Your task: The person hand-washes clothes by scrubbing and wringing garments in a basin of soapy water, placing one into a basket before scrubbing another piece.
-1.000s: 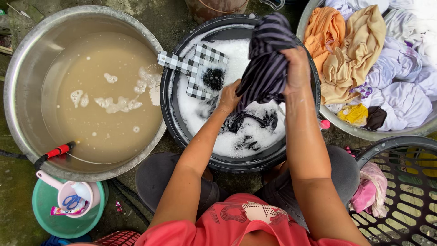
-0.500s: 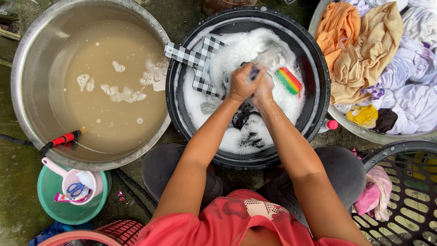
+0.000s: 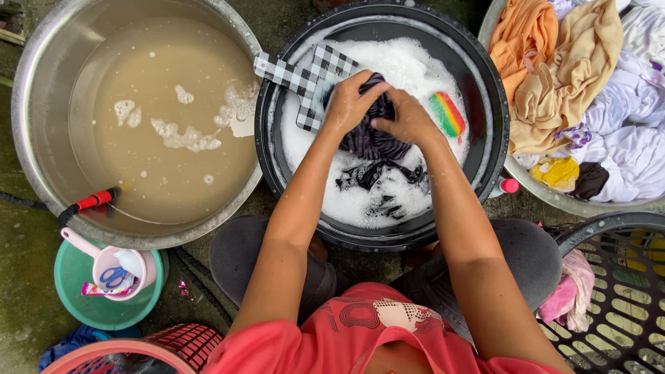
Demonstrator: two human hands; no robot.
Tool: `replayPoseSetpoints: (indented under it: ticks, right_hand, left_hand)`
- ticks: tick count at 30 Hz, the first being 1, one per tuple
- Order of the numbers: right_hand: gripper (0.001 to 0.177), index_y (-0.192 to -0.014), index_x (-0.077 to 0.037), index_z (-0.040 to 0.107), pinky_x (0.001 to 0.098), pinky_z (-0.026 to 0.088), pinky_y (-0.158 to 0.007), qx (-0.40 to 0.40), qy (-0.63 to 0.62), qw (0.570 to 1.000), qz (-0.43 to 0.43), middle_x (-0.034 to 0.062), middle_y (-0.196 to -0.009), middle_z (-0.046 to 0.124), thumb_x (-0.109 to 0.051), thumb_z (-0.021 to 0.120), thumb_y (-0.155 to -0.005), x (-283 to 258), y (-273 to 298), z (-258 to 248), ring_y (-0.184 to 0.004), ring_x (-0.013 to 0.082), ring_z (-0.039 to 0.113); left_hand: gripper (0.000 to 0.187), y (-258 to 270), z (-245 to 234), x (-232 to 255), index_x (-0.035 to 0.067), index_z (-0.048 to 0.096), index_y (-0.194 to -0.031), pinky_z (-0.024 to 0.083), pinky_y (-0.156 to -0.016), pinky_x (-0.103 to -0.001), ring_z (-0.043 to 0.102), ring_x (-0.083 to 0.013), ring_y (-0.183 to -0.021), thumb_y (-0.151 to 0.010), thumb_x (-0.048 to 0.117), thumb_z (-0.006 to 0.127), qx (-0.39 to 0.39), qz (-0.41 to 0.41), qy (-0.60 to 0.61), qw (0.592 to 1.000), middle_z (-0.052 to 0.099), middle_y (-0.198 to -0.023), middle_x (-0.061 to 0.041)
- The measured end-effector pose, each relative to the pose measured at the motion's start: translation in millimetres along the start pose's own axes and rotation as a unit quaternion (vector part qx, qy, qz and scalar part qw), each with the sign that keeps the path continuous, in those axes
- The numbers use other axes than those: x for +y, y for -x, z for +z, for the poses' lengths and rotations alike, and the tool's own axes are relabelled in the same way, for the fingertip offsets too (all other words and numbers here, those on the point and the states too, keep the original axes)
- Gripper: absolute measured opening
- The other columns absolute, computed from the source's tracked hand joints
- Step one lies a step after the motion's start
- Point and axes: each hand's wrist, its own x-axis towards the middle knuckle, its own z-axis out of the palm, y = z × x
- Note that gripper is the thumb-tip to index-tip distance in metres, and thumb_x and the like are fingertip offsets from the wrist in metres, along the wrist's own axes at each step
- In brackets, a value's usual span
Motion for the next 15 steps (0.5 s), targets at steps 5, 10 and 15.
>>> replayPoseSetpoints:
  ticks: [5, 10, 15]
  right_hand:
    - [0.016, -0.079, 0.003, 0.071, 0.0315, 0.038, -0.056, 0.108, -0.305, 0.946, 0.019, 0.0134, -0.069, 0.063, -0.012, 0.074, -0.086, -44, 30, -85, -0.059, 0.0206, 0.052]
    - [0.024, -0.093, 0.002, 0.073, 0.0348, 0.057, -0.07, 0.193, -0.707, 0.679, -0.049, 0.013, -0.085, 0.071, -0.019, 0.076, -0.084, -21, 32, -132, -0.07, 0.0237, 0.066]
    - [0.032, -0.1, -0.002, 0.07, 0.038, 0.062, -0.075, 0.139, -0.801, 0.564, 0.144, 0.0117, -0.092, 0.075, -0.033, 0.07, -0.092, -5, 19, -47, -0.08, 0.0248, 0.073]
  left_hand:
    - [0.031, 23, 19, 28, 0.007, 0.067, -0.102, 0.053, -0.068, -0.027, 0.068, -0.0143, -0.073, -0.097, 0.038, 0.065, 0.052, 0.072, 0.089, 0.992, 0.072, -0.082, -0.004]
    - [0.026, 23, 24, 54, 0.01, 0.073, -0.098, 0.057, -0.068, -0.03, 0.074, -0.016, -0.073, -0.083, 0.031, 0.081, -0.007, -0.012, 0.0, 1.0, 0.077, -0.086, -0.003]
    - [0.042, 35, 56, 132, 0.0, 0.067, -0.1, 0.051, -0.096, -0.042, 0.065, -0.0407, -0.099, -0.08, 0.032, 0.085, 0.139, 0.343, 0.063, 0.927, 0.063, -0.103, -0.027]
